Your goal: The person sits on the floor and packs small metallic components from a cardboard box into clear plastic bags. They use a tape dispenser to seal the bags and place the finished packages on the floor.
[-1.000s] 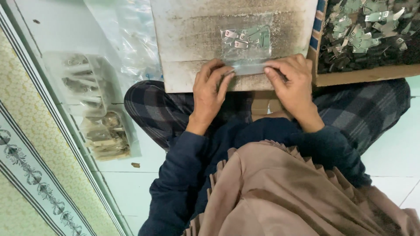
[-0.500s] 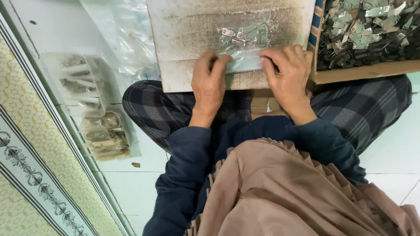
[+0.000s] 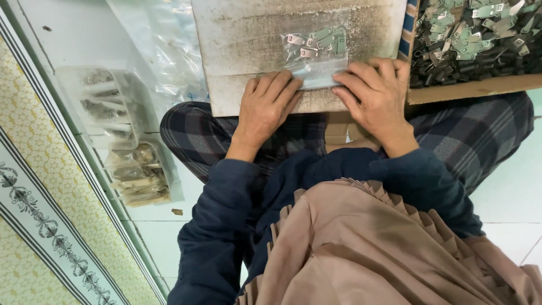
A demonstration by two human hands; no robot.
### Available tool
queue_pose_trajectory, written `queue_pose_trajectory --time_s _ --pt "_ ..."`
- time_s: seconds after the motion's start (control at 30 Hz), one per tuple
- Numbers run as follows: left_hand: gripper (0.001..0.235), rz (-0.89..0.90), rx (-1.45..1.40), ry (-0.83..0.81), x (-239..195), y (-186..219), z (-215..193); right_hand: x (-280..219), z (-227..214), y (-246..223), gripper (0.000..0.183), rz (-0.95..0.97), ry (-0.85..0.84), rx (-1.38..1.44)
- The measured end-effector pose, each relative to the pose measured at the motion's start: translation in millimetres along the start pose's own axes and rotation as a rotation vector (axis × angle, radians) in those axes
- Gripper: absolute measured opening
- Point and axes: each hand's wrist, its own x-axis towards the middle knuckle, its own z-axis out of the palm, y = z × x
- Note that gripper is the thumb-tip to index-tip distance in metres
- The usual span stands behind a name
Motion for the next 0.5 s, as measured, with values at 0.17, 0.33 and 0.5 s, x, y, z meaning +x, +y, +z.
queue_pose_trajectory --time_s 0.17,0.33,0.5 --pt "0.020 -0.096 -0.160 0.104 -2 -1 9 3 7 5 0.014 0.041 0.075 0.123" --pt "0.014 -0.257 -0.233 0.112 9 5 3 -4 20 7 0.020 0.178 0.022 0.137" --pt "0.019 -0.389 -0.180 0.097 11 9 10 -5 23 8 0.027 0.273 -0.048 0.127"
